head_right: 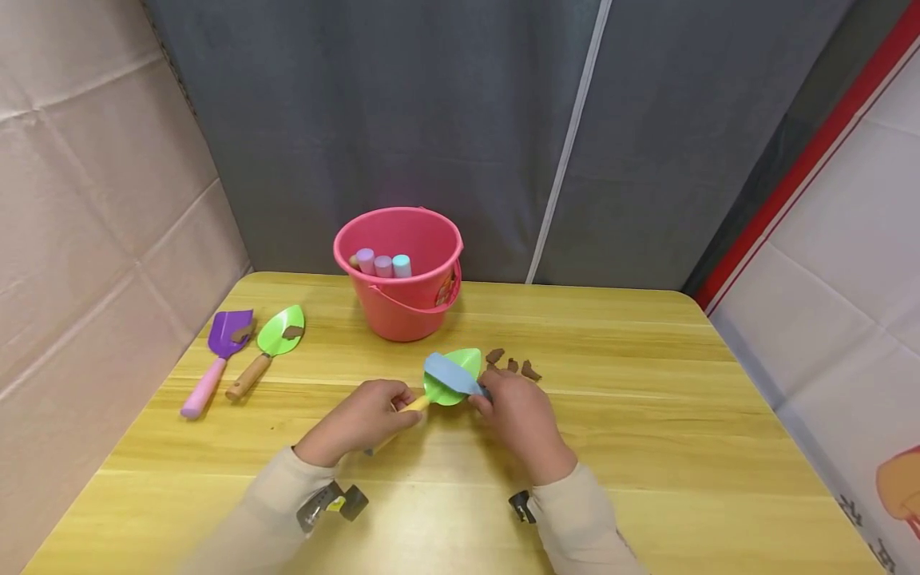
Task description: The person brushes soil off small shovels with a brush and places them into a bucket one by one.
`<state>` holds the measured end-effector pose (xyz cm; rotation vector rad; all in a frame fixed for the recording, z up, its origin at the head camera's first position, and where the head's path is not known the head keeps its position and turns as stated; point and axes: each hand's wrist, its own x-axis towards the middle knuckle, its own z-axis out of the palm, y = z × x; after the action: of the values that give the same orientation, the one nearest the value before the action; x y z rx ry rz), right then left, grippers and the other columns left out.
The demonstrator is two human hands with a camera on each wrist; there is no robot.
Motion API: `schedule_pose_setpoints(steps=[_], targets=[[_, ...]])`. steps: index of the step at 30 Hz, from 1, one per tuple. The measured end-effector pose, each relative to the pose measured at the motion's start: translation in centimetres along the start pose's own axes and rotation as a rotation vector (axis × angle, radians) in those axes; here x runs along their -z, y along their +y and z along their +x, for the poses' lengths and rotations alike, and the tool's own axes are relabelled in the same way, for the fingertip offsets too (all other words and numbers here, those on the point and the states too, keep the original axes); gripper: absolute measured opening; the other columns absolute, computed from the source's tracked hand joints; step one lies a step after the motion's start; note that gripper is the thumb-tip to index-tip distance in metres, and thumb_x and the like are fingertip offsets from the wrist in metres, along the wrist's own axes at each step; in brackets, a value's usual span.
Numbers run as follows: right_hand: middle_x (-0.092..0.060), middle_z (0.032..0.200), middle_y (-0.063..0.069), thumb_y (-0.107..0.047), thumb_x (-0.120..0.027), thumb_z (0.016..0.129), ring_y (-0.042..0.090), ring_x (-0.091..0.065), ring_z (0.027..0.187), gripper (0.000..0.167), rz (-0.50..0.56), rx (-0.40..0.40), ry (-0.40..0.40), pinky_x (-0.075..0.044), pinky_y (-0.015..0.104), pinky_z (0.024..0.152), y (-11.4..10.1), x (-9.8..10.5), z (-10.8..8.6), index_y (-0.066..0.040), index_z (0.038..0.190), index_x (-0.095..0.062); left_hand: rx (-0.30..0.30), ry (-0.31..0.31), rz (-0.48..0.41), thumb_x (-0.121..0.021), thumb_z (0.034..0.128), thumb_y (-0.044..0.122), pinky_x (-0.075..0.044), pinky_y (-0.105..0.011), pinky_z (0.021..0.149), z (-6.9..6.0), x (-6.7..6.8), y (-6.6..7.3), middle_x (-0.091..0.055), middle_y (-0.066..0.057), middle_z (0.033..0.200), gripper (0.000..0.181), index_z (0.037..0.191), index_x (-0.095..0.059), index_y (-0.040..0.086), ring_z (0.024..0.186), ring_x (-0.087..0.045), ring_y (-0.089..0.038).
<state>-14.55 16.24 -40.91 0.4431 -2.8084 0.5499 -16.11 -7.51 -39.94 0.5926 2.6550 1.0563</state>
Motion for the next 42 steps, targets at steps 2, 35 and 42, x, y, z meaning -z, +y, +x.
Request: schedule_pose_setpoints(steps=[2, 35, 42], targets=[[-0.068, 0.083, -0.001, -0.021, -0.079, 0.085, 0.015, -0.061, 0.070, 0.016, 0.001, 0.008, -0.001, -0.054, 0.042, 0.073, 0.0, -0.1, 0.0, -0.011, 0.093, -0.069, -0.007, -0.002, -0.001, -0.071, 0.0893, 0.015, -0.035, -0.023, 0.050, 0.0, 0.0, 0.1, -0.043, 0.003, 0.065, 0.023, 0.072, -0.055, 0.010, 0.054, -0.042, -0.009], [-0.060, 0.076, 0.004, -0.019, -0.079, 0.086, 0.017, -0.048, 0.057, 0.019, -0.052, -0.122, 0.116, -0.041, 0.035, 0.050, 1.3, 0.7, -0.1, -0.005, 0.095, -0.069, 0.041, 0.012, 0.077, -0.068, 0.0935, 0.015, -0.042, -0.031, 0.060, 0.0, 0.0, -0.2, -0.053, -0.002, 0.075, 0.012, 0.090, -0.060, 0.007, 0.067, -0.048, -0.017], [-0.066, 0.085, 0.002, -0.023, -0.078, 0.087, 0.016, -0.057, 0.070, 0.020, -0.045, 0.047, 0.017, -0.050, 0.036, 0.062, 0.0, -0.2, -0.2, -0.009, 0.097, -0.068, 0.039, 0.000, 0.100, -0.066, 0.0946, 0.015, -0.045, -0.034, 0.065, 0.4, -0.2, 0.2, -0.059, -0.005, 0.084, 0.012, 0.097, -0.060, 0.005, 0.073, -0.051, -0.019]])
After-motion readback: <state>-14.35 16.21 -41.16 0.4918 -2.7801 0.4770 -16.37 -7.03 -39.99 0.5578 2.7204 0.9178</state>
